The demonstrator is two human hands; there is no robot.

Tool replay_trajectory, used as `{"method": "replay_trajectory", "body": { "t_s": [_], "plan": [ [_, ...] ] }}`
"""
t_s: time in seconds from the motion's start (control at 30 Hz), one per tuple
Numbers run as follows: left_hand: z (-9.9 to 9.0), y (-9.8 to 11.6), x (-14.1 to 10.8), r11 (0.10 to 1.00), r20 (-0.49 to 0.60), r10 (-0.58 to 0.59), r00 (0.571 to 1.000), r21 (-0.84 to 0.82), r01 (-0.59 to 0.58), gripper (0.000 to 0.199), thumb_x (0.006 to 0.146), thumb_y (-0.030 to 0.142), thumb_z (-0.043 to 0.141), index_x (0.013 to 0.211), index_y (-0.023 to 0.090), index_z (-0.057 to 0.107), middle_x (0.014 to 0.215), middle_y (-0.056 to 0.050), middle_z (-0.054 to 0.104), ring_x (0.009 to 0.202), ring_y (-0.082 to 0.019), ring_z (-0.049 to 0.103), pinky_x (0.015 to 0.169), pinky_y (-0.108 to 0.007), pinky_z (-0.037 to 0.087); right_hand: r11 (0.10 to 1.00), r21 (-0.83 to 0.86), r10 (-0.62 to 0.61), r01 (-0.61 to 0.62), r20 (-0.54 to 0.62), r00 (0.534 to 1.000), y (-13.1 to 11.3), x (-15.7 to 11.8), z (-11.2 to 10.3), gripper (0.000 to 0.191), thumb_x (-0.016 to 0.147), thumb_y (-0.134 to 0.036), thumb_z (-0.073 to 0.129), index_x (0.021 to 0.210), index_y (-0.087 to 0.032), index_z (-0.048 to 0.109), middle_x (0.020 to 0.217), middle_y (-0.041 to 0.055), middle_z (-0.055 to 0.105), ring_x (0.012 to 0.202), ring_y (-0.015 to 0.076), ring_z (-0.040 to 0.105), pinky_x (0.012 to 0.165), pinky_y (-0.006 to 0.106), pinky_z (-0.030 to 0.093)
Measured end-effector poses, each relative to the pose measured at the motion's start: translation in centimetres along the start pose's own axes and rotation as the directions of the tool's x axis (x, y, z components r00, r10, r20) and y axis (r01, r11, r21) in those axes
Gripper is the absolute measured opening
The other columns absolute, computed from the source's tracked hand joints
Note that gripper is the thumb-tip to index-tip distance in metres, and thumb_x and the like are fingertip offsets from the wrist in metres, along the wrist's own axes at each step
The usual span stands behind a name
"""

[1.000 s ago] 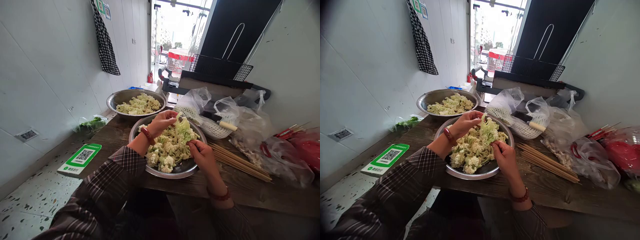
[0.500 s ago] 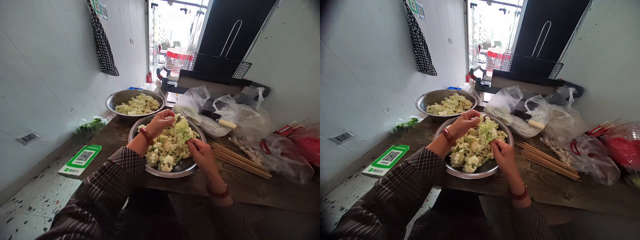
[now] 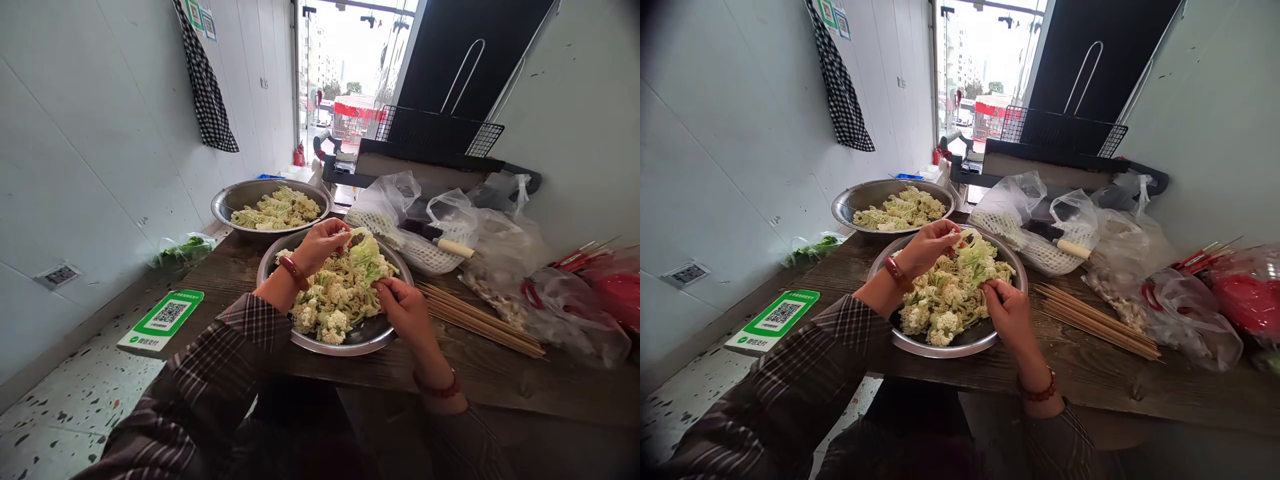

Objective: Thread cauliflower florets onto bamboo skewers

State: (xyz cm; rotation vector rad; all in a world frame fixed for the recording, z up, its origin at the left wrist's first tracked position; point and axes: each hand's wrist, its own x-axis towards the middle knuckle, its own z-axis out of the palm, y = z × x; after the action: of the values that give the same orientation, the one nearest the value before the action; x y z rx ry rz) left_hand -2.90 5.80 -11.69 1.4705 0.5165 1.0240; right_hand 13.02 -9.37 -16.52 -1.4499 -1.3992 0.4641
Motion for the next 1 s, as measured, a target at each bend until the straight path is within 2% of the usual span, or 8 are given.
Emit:
{"method": "replay_trajectory", "body": {
  "t_s": [0.33, 0.53, 0.77, 1.0],
  "plan": [
    [-0.35, -0.08, 0.25, 0.995, -0.021, 0.036, 0.999, 0.095, -0.034, 0.02, 0.072, 0.028, 0.078, 0.08, 0.014, 0.065, 0.067, 0.003, 0.058, 0.055, -0.005, 0.047, 0.054, -0.02, 0.038, 1.0, -0.011, -0.023, 0.023, -0.008, 1.0, 0.12, 0.01, -0.06, 0.033, 0.092, -0.043, 0.054, 0.086, -0.017, 0.073, 0.057, -0.0012, 0.056, 0.055, 0.0153, 0.048, 0.056, 0.029, 0.039],
    [-0.68, 0.21, 0.27, 0.998, 0.048, -0.056, 0.997, -0.027, 0.057, 0.023, 0.069, 0.029, 0.081, 0.076, 0.013, 0.066, 0.068, 0.001, 0.059, 0.055, -0.005, 0.047, 0.053, -0.021, 0.036, 0.997, -0.046, -0.057, 0.056, -0.027, 0.998, 0.01, -0.26, -0.18, 0.033, 0.093, -0.042, 0.053, 0.078, -0.018, 0.07, 0.058, -0.0002, 0.055, 0.056, 0.0159, 0.048, 0.056, 0.03, 0.038],
    [-0.55, 0.58, 0.15, 0.994, 0.062, -0.084, 0.995, -0.058, 0.087, 0.019, 0.067, 0.023, 0.081, 0.072, 0.012, 0.067, 0.066, 0.001, 0.059, 0.054, -0.004, 0.046, 0.052, -0.02, 0.034, 0.995, -0.081, -0.071, 0.066, -0.065, 0.995, 0.2, -0.38, -0.03, 0.033, 0.092, -0.043, 0.054, 0.076, -0.019, 0.07, 0.059, 0.0006, 0.058, 0.057, 0.0166, 0.051, 0.057, 0.03, 0.039],
    [-0.71, 0.57, 0.29, 0.987, 0.092, -0.127, 0.988, -0.09, 0.136, 0.016, 0.064, 0.018, 0.082, 0.07, 0.011, 0.069, 0.064, 0.0, 0.06, 0.053, -0.004, 0.045, 0.05, -0.021, 0.032, 0.998, -0.036, -0.056, 0.054, -0.071, 0.996, -0.04, -0.57, -0.21, 0.031, 0.091, -0.042, 0.055, 0.078, -0.018, 0.071, 0.061, 0.0013, 0.059, 0.058, 0.0169, 0.052, 0.058, 0.031, 0.041]
  ]
}}
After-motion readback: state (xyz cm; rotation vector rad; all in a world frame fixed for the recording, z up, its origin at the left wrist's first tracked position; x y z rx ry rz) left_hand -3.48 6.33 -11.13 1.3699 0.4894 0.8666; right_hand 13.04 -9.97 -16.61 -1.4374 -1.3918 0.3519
